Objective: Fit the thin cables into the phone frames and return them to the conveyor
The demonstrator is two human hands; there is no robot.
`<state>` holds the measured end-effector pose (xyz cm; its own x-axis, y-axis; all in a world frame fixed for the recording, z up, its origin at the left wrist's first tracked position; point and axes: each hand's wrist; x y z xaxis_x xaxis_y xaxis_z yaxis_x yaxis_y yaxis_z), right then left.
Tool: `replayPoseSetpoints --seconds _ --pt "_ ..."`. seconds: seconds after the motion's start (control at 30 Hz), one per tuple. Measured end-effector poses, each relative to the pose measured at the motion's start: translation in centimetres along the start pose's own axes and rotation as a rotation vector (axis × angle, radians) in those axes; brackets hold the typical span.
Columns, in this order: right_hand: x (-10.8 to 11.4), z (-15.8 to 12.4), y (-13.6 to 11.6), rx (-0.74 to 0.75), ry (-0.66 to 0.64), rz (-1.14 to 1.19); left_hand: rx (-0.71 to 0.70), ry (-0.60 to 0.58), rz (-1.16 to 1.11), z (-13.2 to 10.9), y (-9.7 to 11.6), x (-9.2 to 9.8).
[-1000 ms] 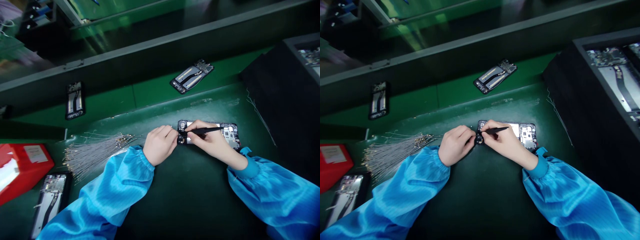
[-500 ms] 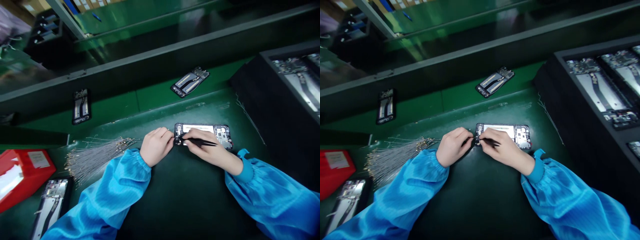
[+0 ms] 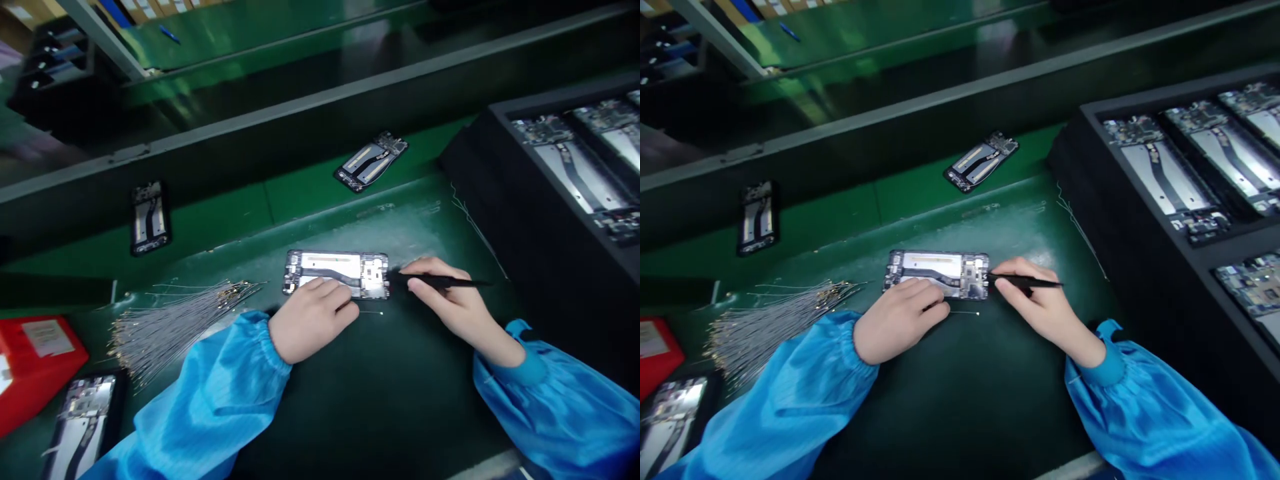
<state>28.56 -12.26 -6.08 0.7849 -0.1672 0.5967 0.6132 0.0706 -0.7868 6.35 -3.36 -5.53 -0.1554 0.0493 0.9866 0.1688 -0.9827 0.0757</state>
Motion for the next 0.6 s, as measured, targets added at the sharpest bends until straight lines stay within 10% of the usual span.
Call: replayPoseSetpoints --seconds 0.6 --pt "-1.2 -0.3 -0.7 -0.030 -0.101 0.139 0.071 0.153 -0.009 1.2 0.6 -1.1"
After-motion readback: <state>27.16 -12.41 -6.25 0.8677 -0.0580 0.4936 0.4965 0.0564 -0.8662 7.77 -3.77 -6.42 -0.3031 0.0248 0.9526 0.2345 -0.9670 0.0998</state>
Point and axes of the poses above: each hand's wrist, its own z-axis towards the middle knuckle, its own x-axis out of the back of the hand, y = z × x
